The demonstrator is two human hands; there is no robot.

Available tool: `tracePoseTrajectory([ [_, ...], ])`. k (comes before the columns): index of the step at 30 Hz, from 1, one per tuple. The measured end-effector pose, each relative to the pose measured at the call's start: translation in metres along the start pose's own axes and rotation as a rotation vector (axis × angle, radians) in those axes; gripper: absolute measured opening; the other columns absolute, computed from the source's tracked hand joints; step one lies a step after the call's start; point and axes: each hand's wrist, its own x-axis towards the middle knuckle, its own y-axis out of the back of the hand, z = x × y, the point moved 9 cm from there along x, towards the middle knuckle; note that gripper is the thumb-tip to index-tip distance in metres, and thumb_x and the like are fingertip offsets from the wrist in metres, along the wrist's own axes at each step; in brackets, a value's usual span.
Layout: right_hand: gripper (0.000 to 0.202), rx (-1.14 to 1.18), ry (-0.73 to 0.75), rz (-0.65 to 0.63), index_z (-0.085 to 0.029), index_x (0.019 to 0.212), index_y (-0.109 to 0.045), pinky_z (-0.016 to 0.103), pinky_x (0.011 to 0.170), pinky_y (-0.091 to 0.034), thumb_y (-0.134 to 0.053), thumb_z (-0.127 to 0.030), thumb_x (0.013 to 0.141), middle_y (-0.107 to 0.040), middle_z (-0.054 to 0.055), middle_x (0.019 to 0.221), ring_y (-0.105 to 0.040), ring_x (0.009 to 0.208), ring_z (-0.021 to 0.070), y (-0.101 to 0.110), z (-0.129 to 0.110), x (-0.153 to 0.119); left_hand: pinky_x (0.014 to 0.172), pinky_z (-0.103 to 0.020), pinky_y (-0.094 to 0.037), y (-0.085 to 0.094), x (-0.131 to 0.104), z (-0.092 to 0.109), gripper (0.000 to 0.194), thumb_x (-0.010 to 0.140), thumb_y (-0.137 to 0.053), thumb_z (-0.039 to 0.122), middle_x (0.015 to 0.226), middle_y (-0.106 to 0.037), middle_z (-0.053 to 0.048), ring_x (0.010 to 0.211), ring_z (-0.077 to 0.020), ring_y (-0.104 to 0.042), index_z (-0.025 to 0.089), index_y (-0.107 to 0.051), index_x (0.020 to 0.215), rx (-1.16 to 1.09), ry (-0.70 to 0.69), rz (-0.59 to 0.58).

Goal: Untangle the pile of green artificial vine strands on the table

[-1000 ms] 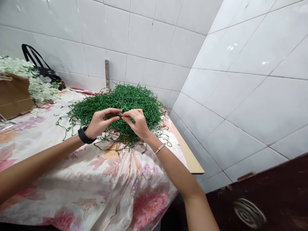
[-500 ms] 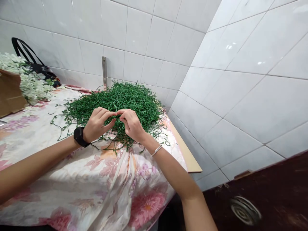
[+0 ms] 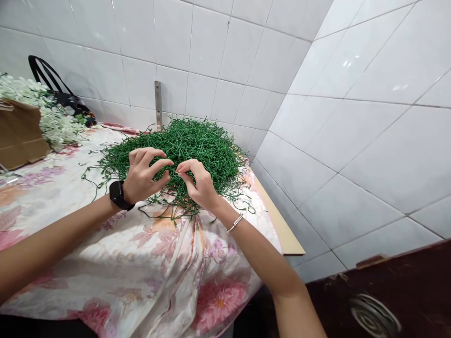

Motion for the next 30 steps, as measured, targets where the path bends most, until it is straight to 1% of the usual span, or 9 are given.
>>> tracePoseTrajectory([
  [5, 0.007, 0.014, -0.020, -0.065, -0.021, 0.082, -0.043, 0.036, 0.086, -0.043, -0.041, -0.015, 0.085, -0.059, 0.008, 0.100, -0.054, 0.098, 0.0170, -0.004, 0.002, 0.000, 0.075, -0.037, -0.038, -0.005, -0.001, -0.022, 0.015, 0.075, -0.049, 0.011, 0.088, -0.059, -0.007, 0.087, -0.0221, -0.050, 0.019, -0.060, 0.082, -0.045, 0.069, -0.022],
  [8, 0.006, -0.025, -0.037, -0.076, -0.021, 0.083, -0.043, 0.035, 0.085, -0.043, -0.041, -0.016, 0.085, -0.060, 0.007, 0.099, -0.055, 0.096, 0.0169, -0.005, 0.007, 0.000, 0.073, -0.034, -0.041, -0.011, -0.002, -0.034, 0.014, 0.079, -0.047, 0.011, 0.084, -0.059, -0.006, 0.085, -0.0201, -0.051, 0.017, -0.059, 0.083, -0.148, 0.119, -0.055],
  [10, 0.005, -0.054, -0.029, -0.078, -0.020, 0.084, -0.045, 0.035, 0.084, -0.043, -0.042, -0.016, 0.085, -0.060, 0.007, 0.097, -0.055, 0.094, 0.0168, -0.006, 0.008, 0.000, 0.074, -0.033, -0.043, -0.014, -0.003, -0.036, 0.013, 0.080, -0.047, 0.013, 0.083, -0.060, -0.006, 0.084, -0.0188, -0.052, 0.016, -0.059, 0.084, -0.221, 0.134, -0.076],
  [13, 0.005, -0.093, 0.011, -0.040, -0.020, 0.086, -0.047, 0.035, 0.085, -0.043, -0.044, -0.016, 0.085, -0.059, 0.007, 0.095, -0.055, 0.093, 0.0162, -0.004, 0.004, 0.000, 0.076, -0.032, -0.044, -0.013, -0.002, -0.031, 0.012, 0.082, -0.048, 0.015, 0.083, -0.061, -0.005, 0.083, -0.0173, -0.053, 0.016, -0.059, 0.085, -0.288, 0.137, -0.062],
  [17, 0.007, -0.156, 0.081, 0.013, -0.018, 0.091, -0.051, 0.035, 0.086, -0.043, -0.049, -0.017, 0.084, -0.059, 0.007, 0.094, -0.054, 0.095, 0.0163, -0.001, -0.004, 0.000, 0.076, -0.033, -0.044, -0.006, 0.000, -0.021, 0.007, 0.081, -0.053, 0.017, 0.082, -0.062, -0.004, 0.083, -0.0169, -0.053, 0.015, -0.060, 0.083, -0.312, 0.126, -0.025],
  [20, 0.013, -0.180, 0.070, 0.017, -0.017, 0.096, -0.051, 0.034, 0.084, -0.044, -0.052, -0.019, 0.083, -0.059, 0.007, 0.094, -0.054, 0.092, 0.0161, -0.001, -0.002, 0.000, 0.075, -0.033, -0.044, -0.003, 0.000, -0.013, 0.007, 0.081, -0.054, 0.018, 0.082, -0.062, -0.005, 0.083, -0.0168, -0.052, 0.015, -0.060, 0.083, -0.309, 0.112, -0.021],
  [23, 0.016, -0.156, 0.062, 0.002, -0.017, 0.099, -0.052, 0.033, 0.084, -0.046, -0.052, -0.020, 0.083, -0.059, 0.007, 0.094, -0.055, 0.092, 0.0155, -0.003, -0.001, 0.000, 0.075, -0.032, -0.045, 0.001, 0.000, -0.008, 0.005, 0.080, -0.055, 0.018, 0.081, -0.062, -0.004, 0.082, -0.0162, -0.053, 0.015, -0.059, 0.082, -0.309, 0.096, 0.001],
  [25, 0.015, -0.145, 0.079, 0.001, -0.018, 0.098, -0.054, 0.033, 0.084, -0.046, -0.052, -0.019, 0.083, -0.060, 0.006, 0.094, -0.055, 0.093, 0.0152, -0.003, -0.004, 0.000, 0.074, -0.032, -0.044, 0.003, 0.000, -0.007, 0.004, 0.080, -0.056, 0.018, 0.080, -0.062, -0.004, 0.081, -0.0158, -0.053, 0.015, -0.058, 0.081, -0.295, 0.085, 0.020],
  [30, 0.002, -0.170, 0.127, 0.018, -0.018, 0.083, -0.053, 0.034, 0.082, -0.046, -0.053, -0.019, 0.081, -0.061, 0.006, 0.090, -0.057, 0.090, 0.0153, -0.001, -0.011, -0.001, 0.074, -0.032, -0.043, 0.003, 0.000, -0.004, 0.007, 0.079, -0.058, 0.022, 0.077, -0.062, -0.003, 0.080, -0.0162, -0.053, 0.016, -0.056, 0.076, -0.208, 0.049, 0.026],
])
